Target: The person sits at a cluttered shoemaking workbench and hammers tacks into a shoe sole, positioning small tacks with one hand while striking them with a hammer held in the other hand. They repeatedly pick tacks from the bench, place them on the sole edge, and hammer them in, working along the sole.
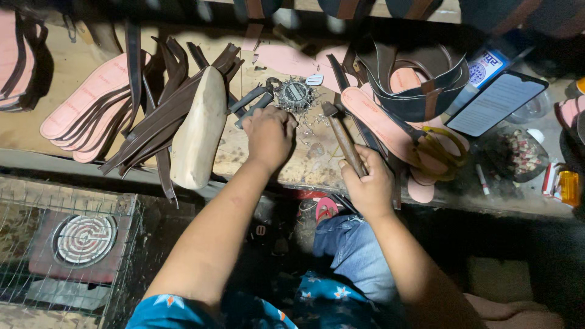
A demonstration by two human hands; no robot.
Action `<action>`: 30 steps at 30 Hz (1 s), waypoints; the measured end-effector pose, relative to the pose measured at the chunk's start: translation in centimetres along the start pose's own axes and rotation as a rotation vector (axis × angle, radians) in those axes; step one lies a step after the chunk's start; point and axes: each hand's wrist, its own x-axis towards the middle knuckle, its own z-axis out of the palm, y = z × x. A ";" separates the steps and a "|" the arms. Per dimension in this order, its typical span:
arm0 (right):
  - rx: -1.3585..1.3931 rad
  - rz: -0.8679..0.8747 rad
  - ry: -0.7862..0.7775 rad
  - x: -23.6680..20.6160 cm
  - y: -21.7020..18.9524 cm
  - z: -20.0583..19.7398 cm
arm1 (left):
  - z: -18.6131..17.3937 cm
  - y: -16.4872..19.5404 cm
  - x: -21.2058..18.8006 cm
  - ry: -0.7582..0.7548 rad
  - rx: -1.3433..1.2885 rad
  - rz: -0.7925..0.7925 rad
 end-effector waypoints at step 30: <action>0.030 -0.019 -0.003 -0.1 0.4 0.2 | -1.2 -0.7 -1.4 0.071 0.032 0.058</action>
